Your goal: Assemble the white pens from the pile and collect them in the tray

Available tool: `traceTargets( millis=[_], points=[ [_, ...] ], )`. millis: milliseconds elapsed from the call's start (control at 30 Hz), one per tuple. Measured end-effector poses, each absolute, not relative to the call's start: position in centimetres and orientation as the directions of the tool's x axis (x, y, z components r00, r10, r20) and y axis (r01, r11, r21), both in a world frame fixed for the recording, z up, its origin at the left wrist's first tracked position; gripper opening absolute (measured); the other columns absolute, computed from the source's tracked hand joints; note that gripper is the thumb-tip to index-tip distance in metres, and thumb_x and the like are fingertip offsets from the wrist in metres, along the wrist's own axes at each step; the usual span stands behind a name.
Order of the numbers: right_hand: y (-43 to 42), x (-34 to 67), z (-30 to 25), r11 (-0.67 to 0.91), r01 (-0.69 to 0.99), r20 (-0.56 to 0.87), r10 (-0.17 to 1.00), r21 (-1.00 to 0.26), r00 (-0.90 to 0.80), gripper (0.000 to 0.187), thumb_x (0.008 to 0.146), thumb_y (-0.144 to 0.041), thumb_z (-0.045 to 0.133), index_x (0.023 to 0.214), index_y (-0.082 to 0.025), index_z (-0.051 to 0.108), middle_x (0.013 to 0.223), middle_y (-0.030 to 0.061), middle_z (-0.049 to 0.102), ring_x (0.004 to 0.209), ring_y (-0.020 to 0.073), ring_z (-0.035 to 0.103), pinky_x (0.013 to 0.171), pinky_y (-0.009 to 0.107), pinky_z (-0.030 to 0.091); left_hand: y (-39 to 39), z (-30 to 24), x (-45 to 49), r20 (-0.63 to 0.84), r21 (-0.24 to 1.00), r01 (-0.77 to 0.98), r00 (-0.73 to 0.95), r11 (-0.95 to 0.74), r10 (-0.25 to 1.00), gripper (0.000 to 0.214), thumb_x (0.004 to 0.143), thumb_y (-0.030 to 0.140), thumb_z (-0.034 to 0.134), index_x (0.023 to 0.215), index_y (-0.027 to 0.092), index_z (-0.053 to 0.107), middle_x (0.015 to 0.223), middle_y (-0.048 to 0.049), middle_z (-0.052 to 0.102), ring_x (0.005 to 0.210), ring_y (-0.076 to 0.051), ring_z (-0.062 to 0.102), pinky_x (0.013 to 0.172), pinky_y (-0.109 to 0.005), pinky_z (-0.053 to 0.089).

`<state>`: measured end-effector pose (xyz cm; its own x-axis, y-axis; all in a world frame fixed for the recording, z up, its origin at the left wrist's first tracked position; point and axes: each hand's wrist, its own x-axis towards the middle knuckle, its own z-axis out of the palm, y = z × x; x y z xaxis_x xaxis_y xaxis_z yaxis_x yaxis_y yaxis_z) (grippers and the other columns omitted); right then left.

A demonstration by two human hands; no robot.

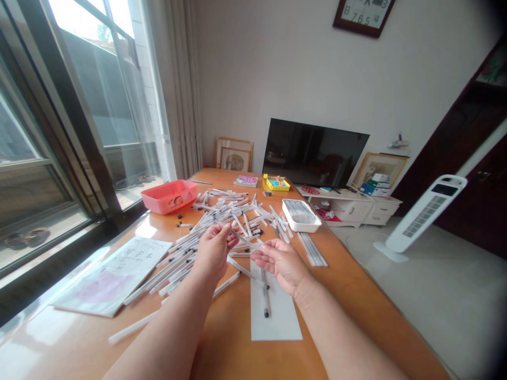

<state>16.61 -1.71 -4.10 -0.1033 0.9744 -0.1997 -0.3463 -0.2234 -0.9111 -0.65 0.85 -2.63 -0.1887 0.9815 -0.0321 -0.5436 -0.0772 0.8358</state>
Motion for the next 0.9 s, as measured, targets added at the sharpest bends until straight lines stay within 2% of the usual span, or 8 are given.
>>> traceTargets(
  millis=[333,567,700,900],
  points=[
    [-2.1,16.2,-3.9,-0.233,-0.357,-0.197,0.971,-0.905,-0.136,0.024,0.080,-0.030,0.076,0.091,-0.017,0.060,0.083,0.0095,0.075,0.083,0.0204,0.075,0.076,0.029,0.059,1.0,-3.0,-0.4,-0.013,0.839,-0.535,-0.191,-0.094,0.981,0.026,0.079,0.028,0.076,0.083,0.017,0.053,0.083,-0.0063,0.072,0.073,-0.013,0.068,0.073,-0.026,0.053],
    [-1.9,16.5,-4.4,-0.201,-0.345,-0.149,0.974,-0.917,-0.172,0.028,0.074,-0.029,0.082,0.093,-0.015,0.065,0.088,0.0086,0.075,0.083,0.0182,0.073,0.078,0.029,0.058,0.5,-2.8,-0.1,-0.016,0.844,-0.534,-0.137,-0.060,0.990,0.030,0.076,0.029,0.079,0.080,0.018,0.052,0.081,-0.0065,0.072,0.072,-0.014,0.069,0.074,-0.028,0.054],
    [-1.9,16.2,-4.4,-0.173,-0.313,-0.126,0.979,-0.934,-0.163,0.029,0.075,-0.033,0.080,0.093,-0.015,0.066,0.085,0.0076,0.074,0.078,0.0165,0.072,0.075,0.029,0.058,0.2,-2.6,0.1,-0.034,0.864,-0.502,-0.104,-0.023,0.994,0.031,0.078,0.033,0.077,0.080,0.018,0.050,0.081,-0.0071,0.073,0.069,-0.015,0.069,0.070,-0.028,0.054],
    [-2.3,15.3,-4.0,-0.067,-0.268,-0.053,0.997,-0.961,-0.061,0.035,0.072,-0.042,0.081,0.088,-0.016,0.063,0.075,0.0042,0.070,0.066,0.0163,0.069,0.063,0.029,0.057,0.1,-3.0,0.8,-0.030,0.863,-0.503,-0.150,-0.051,0.988,0.030,0.081,0.035,0.074,0.081,0.020,0.048,0.075,-0.0033,0.070,0.068,-0.015,0.070,0.066,-0.027,0.055]
  ],
)
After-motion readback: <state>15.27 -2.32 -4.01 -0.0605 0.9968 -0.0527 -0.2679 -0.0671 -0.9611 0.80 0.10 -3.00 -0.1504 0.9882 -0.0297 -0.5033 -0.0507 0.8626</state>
